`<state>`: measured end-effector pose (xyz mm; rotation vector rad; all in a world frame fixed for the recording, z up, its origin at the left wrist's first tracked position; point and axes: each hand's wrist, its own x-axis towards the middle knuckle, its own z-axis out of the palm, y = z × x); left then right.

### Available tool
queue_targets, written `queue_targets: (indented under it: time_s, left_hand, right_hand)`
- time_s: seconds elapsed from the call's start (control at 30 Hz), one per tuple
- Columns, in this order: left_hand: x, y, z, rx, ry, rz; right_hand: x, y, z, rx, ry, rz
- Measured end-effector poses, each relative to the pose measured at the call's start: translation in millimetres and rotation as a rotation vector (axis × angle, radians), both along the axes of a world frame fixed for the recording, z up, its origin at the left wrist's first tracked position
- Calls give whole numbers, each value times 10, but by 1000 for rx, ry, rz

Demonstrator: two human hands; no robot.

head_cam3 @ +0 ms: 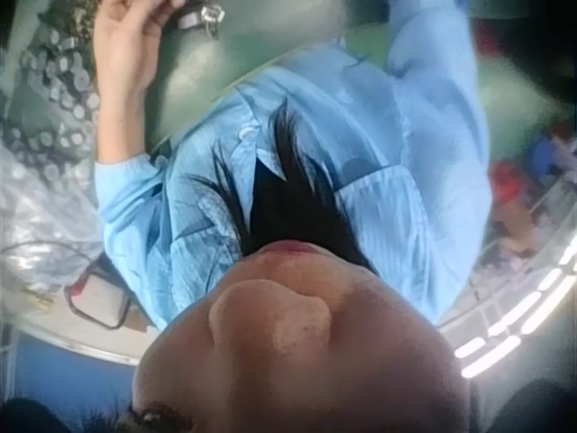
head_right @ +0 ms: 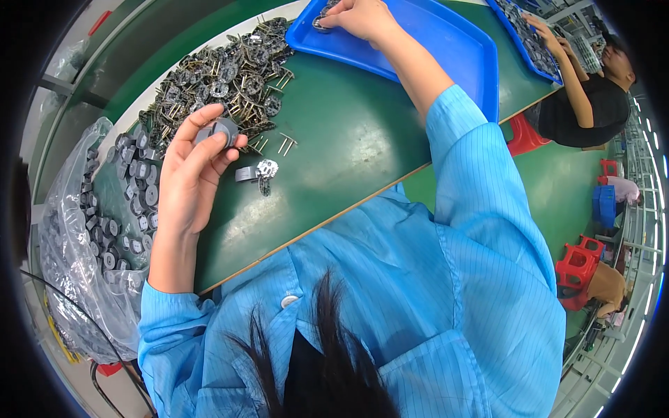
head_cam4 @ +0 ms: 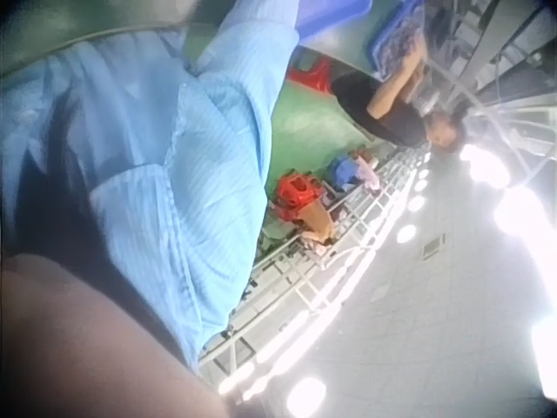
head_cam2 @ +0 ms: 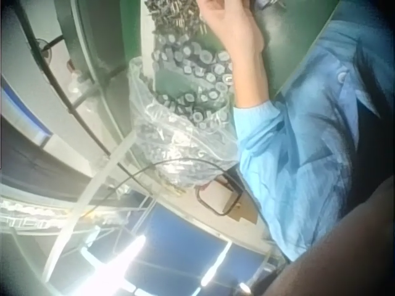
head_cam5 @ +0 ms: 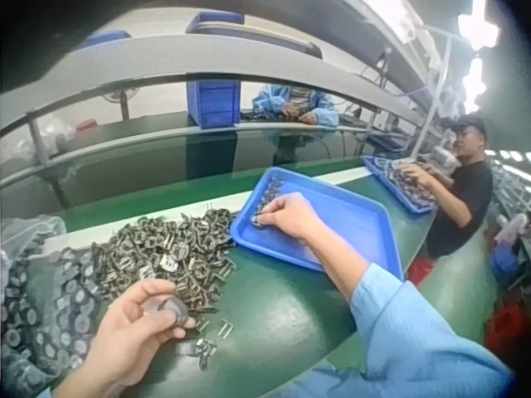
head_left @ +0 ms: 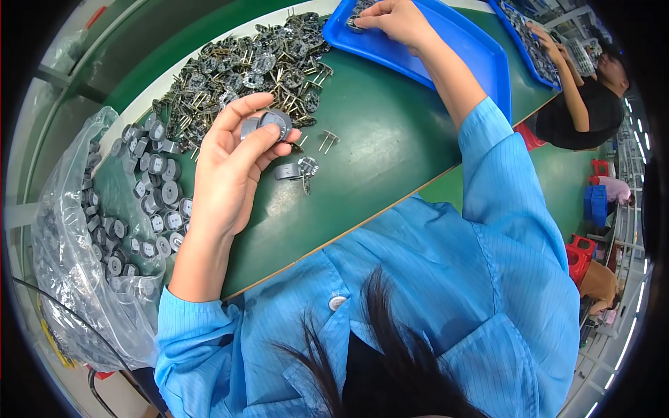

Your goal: The person assembles small metal contacts into a plastic housing by hand, taking the parts from a plastic tray at a factory workbench.

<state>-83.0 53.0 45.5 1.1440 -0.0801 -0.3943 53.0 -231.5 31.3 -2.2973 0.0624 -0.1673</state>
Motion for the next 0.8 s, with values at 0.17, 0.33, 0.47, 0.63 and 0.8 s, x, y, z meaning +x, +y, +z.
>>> queue_targets:
  time_s: [0.17,0.33,0.47,0.63,0.8]
  left_hand:
    - [59,81,-32,31,-14,1]
    - [117,73,-23,51,2,-2]
    - [77,74,16,75,9,54]
    - [92,64,-65,162,-70,-23]
    - [32,-13,-97,313,-264,12]
  right_hand:
    - [102,54,-5,-126,36,-53]
    - [30,135,-11,-259,-277,-130]
    - [-519,506,284,38,-240,152]
    - [-1351,707,136,-84,-301,678]
    - [-1571,610,-159,-277,-440,445]
